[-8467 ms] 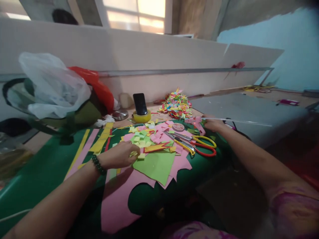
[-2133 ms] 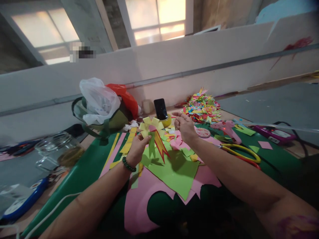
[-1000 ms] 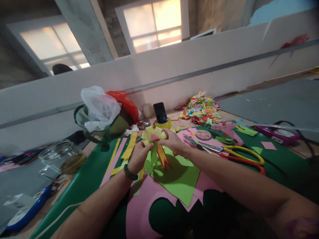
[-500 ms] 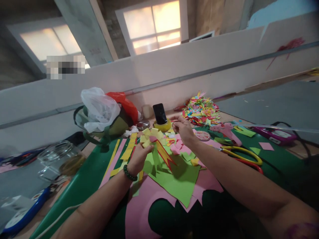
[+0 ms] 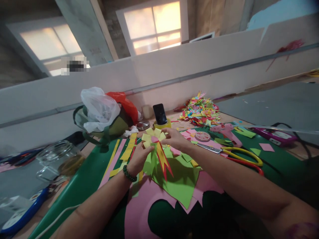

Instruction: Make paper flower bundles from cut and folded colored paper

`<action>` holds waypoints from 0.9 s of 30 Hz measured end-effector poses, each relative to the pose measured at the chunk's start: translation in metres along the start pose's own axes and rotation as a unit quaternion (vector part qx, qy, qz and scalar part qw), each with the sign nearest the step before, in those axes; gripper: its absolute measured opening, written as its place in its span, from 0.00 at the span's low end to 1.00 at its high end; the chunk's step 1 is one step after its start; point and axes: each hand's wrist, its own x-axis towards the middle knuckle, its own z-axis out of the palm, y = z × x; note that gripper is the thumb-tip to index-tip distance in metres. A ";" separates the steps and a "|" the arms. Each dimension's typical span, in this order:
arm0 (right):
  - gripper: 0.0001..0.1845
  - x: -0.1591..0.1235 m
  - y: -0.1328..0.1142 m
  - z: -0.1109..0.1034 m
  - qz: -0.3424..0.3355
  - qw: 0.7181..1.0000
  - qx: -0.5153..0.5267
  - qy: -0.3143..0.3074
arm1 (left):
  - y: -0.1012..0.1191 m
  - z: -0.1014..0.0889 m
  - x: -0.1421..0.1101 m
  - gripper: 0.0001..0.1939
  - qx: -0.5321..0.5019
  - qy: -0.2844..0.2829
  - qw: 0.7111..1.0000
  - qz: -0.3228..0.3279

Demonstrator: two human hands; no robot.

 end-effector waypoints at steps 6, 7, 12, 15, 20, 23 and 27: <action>0.23 -0.003 -0.005 -0.003 0.015 0.999 0.027 -0.019 | -0.001 0.000 0.000 0.16 0.003 0.009 1.000 0.003; 0.23 -0.003 -0.006 -0.003 0.027 0.999 0.030 -0.020 | 0.000 0.000 0.000 0.17 -0.004 0.006 1.000 0.006; 0.22 0.001 -0.005 -0.005 0.028 0.998 0.052 0.000 | 0.001 0.001 0.001 0.21 -0.042 0.004 0.999 -0.002; 0.22 0.008 -0.002 -0.012 -0.019 0.988 0.144 0.058 | 0.000 0.000 0.002 0.21 -0.051 0.025 0.998 -0.017; 0.17 0.018 0.003 -0.027 -0.085 0.957 0.239 0.140 | 0.001 0.002 0.000 0.14 0.036 0.059 0.996 -0.052; 0.15 0.020 0.004 -0.031 -0.097 0.957 0.237 0.140 | 0.004 0.002 -0.004 0.13 0.132 -0.009 0.988 -0.075; 0.12 0.020 0.005 -0.030 -0.085 0.963 0.208 0.145 | 0.010 -0.003 -0.011 0.22 0.335 -0.109 0.933 -0.075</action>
